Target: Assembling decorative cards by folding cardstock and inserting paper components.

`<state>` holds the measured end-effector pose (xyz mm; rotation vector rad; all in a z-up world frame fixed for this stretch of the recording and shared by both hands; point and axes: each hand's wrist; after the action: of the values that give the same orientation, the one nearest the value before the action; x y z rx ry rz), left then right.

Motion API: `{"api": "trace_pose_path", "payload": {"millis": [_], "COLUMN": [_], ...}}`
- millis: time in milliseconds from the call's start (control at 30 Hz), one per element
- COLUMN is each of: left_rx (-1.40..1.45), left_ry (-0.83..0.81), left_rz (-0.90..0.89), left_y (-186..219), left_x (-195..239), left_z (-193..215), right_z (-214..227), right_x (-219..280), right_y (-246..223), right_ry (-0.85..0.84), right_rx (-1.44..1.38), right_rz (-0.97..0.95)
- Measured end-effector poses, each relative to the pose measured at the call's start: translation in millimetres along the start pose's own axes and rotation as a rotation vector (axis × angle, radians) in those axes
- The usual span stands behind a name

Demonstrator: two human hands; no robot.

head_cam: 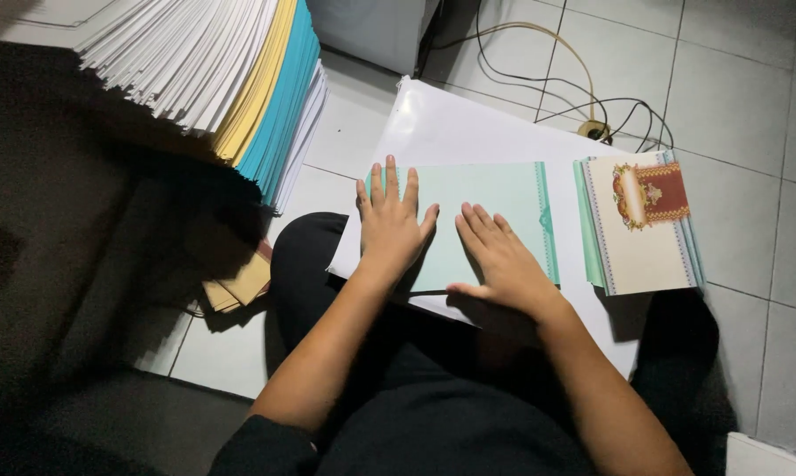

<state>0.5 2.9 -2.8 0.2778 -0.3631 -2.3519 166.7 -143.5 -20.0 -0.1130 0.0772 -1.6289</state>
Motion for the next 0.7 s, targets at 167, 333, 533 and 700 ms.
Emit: {"api": "trace_pose_path", "payload": {"millis": [167,333,533,700], "left_rx": [0.010,-0.001,-0.025,-0.052], "left_ry": [0.013,0.026,0.075,0.145], "left_rz": [-0.079,-0.091,-0.101,-0.110], "left_y": [-6,-2,-3,-6], "left_x": [-2,3,5,6], "left_z": [-15,-8,-14,-24], "right_z": [-20,-12,0,2], "right_x": [25,19,-38,-63], "right_y": [7,3,-4,-8], "right_ry": [0.136,0.031,-0.117,0.014], "right_rx": [-0.042,-0.027,-0.071,-0.068], "right_rz": [0.093,0.036,-0.157,-0.218]}}
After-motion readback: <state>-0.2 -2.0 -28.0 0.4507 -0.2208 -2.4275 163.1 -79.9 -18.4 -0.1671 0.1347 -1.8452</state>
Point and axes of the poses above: each hand's wrist, its own x-axis away from the middle knuckle, its own z-axis out of the back of the hand, y = z × x, and after that the axes turned 7 degrees about -z, right-handed
